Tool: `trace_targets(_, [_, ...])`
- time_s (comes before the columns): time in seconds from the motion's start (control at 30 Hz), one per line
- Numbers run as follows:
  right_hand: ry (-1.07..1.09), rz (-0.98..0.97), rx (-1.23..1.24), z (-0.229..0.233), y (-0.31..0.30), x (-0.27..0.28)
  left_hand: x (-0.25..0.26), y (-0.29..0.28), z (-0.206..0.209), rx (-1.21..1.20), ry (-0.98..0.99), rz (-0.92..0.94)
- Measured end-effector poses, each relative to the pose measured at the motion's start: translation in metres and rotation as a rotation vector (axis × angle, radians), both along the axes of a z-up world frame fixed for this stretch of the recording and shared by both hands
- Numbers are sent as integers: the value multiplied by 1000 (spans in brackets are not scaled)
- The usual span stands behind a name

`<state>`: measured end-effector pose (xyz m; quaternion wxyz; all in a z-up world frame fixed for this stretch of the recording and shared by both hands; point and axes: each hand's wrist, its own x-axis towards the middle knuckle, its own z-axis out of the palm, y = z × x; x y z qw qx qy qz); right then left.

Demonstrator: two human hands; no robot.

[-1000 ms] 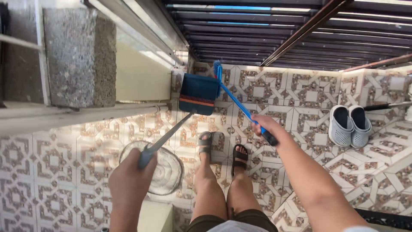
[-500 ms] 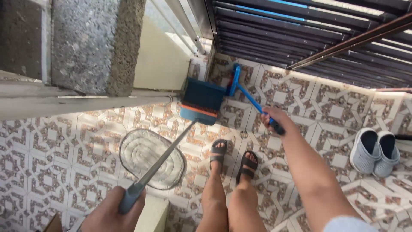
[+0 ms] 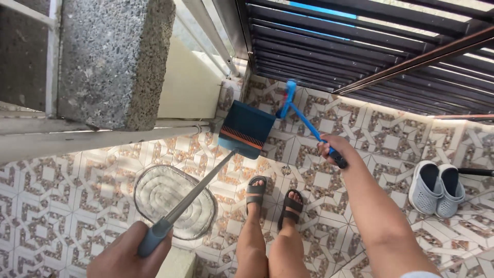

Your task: The recorder sweeps the tiled floor using a broom and dustpan.

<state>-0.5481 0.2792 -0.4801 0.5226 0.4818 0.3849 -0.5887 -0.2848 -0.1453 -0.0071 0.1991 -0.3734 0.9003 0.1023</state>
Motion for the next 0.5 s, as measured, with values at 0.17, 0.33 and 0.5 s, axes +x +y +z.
trace_targets(0.17, [138,153,-207,14,-57,-7,-12,7,-10,-1,202,-205])
trace_targets(0.33, [89,-95,-60,-69,8,29,-35,16,-3,-81,173,-214])
trace_targets(0.5, [63,-78,27,26,5,42,-58,18,3,-95,196,-251])
